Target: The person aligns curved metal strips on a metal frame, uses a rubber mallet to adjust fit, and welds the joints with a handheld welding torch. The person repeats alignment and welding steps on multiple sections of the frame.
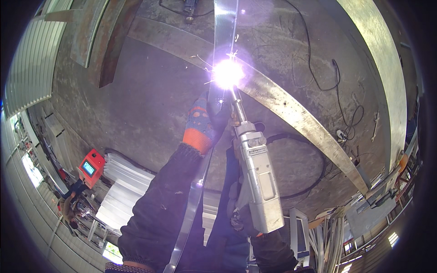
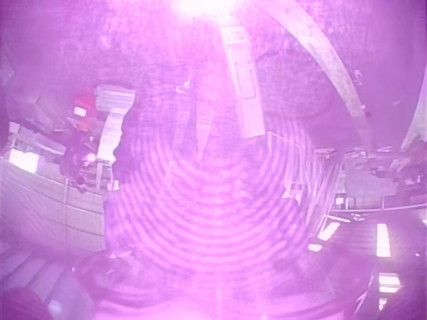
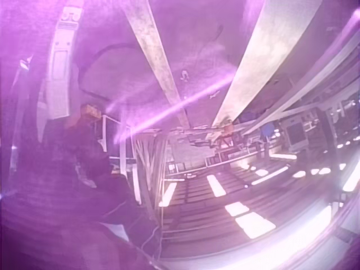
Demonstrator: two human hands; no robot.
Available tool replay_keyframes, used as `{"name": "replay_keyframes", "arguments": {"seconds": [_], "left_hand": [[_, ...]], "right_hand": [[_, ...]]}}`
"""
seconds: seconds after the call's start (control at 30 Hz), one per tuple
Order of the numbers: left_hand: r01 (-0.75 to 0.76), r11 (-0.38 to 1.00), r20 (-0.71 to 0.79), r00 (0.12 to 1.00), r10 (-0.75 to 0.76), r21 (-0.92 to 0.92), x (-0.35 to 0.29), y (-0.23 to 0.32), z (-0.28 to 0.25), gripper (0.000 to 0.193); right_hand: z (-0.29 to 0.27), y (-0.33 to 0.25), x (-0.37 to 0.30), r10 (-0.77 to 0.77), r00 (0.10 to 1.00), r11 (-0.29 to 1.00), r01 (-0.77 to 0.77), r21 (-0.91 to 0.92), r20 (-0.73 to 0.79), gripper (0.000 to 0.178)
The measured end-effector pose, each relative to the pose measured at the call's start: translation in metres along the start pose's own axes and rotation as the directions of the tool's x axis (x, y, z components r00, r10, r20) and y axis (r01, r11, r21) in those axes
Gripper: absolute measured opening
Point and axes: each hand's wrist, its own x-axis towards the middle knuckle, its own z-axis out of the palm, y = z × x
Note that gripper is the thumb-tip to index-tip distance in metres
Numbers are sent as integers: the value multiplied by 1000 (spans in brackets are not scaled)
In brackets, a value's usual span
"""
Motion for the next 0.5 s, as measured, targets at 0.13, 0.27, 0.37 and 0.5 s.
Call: {"name": "replay_keyframes", "arguments": {"seconds": [0.13, 0.27, 0.37, 0.5], "left_hand": [[-23, 1000, -33, 999, 23, -13, -1, 1, 0, 37], [-69, 997, -99, 993, 65, -38, -1, -7, 5, 35], [-41, 996, -97, 995, 33, -75, 3, -14, 8, 33], [59, 992, 99, 994, -49, -108, 0, -18, -4, 27]], "right_hand": [[8, 4, -1, -5, 999, 977, 16, 213, -50, 53], [2, 1, -20, 45, 966, 997, -60, -54, -253, 54], [-8, -9, -41, 140, 980, 986, -151, -68, -143, 60], [-9, -21, -57, 320, 932, 946, -302, 121, -172, 62]]}}
